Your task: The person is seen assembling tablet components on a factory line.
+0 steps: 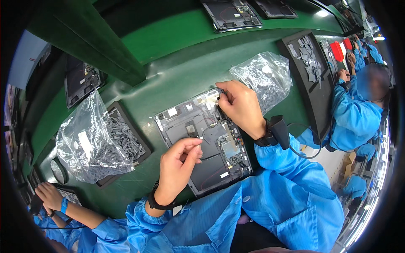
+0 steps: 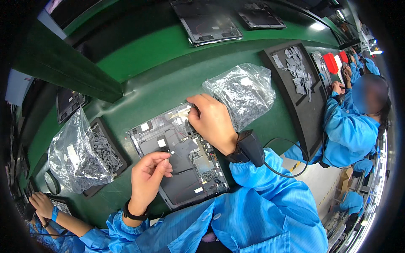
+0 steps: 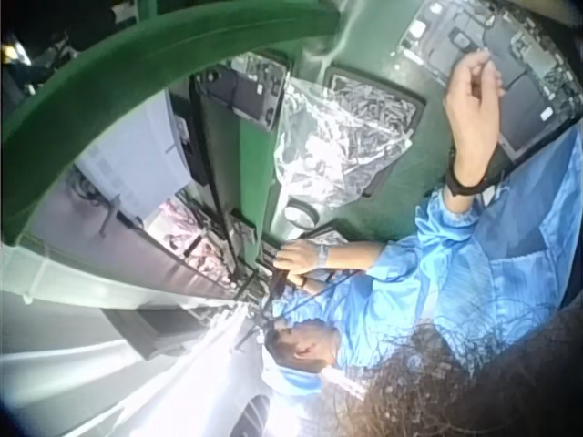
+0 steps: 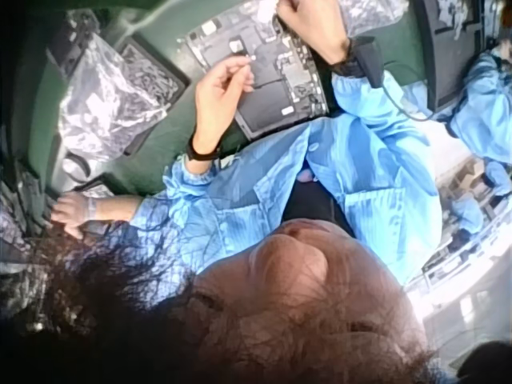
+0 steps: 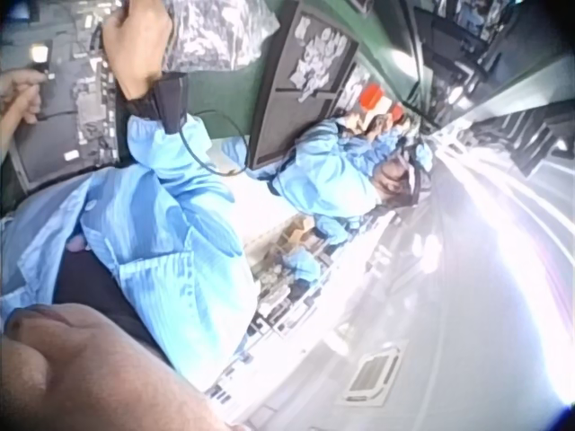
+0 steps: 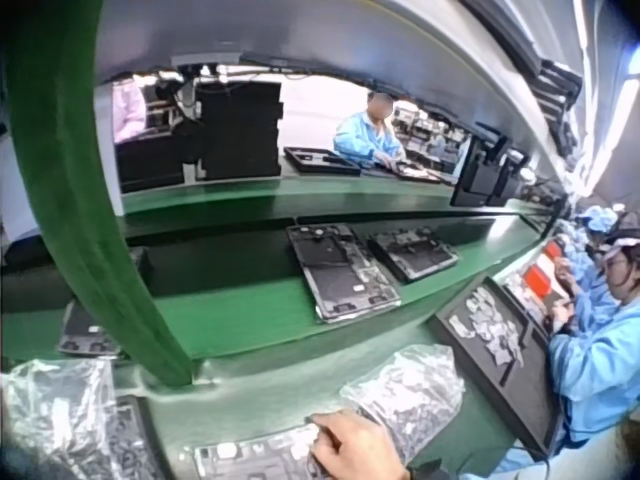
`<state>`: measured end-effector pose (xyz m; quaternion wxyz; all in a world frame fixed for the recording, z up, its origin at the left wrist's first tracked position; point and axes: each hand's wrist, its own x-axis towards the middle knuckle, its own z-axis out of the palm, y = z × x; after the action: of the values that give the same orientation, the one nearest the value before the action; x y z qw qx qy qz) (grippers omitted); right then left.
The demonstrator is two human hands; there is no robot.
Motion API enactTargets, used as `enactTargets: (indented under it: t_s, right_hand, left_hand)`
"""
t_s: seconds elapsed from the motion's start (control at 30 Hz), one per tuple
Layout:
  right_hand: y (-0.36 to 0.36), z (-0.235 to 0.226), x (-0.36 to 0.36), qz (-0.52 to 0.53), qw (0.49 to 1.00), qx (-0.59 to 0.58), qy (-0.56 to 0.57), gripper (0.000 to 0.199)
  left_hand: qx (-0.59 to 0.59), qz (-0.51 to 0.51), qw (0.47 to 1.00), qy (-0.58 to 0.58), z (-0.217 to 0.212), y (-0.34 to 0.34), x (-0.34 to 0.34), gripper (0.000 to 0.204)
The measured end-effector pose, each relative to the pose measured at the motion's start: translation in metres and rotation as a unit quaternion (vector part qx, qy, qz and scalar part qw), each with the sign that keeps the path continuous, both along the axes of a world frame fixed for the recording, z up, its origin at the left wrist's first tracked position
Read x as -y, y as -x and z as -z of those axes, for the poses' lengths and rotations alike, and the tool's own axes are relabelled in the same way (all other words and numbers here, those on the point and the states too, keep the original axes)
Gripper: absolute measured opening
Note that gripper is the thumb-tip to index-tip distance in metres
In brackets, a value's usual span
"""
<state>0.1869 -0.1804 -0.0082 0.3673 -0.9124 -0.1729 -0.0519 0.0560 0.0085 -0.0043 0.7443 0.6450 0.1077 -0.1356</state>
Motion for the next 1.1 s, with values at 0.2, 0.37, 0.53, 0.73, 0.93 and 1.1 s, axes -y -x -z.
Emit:
enactTargets:
  t_s: [0.2,0.37,0.53,0.73,0.93,1.1]
  right_hand:
    - [0.000,-0.006,0.003,-0.002,0.997,-0.067,-0.038,0.024]
    - [-0.002,-0.001,-0.002,0.021,0.999,-0.022,0.031,0.023]
    - [-0.001,0.003,0.001,0.012,0.998,-0.041,-0.049,0.021]
    - [0.003,-0.007,0.009,0.009,0.994,-0.102,-0.037,0.025]
    - [0.001,0.004,-0.005,0.038,0.999,0.020,0.022,0.017]
    - [0.005,0.004,-0.005,0.007,0.996,0.082,0.041,0.014]
  left_hand:
    - [0.000,0.007,1.000,-0.006,-0.002,0.000,0.000,0.019]
    - [0.004,-0.008,1.000,-0.004,0.000,0.001,0.001,0.019]
    - [0.008,-0.014,1.000,0.000,-0.001,0.001,-0.001,0.019]
    - [0.002,0.010,1.000,-0.009,0.000,0.002,-0.002,0.020]
    - [0.009,0.012,1.000,-0.009,-0.001,0.001,-0.002,0.020]
    - [0.008,0.003,1.000,-0.007,-0.002,0.001,-0.001,0.020]
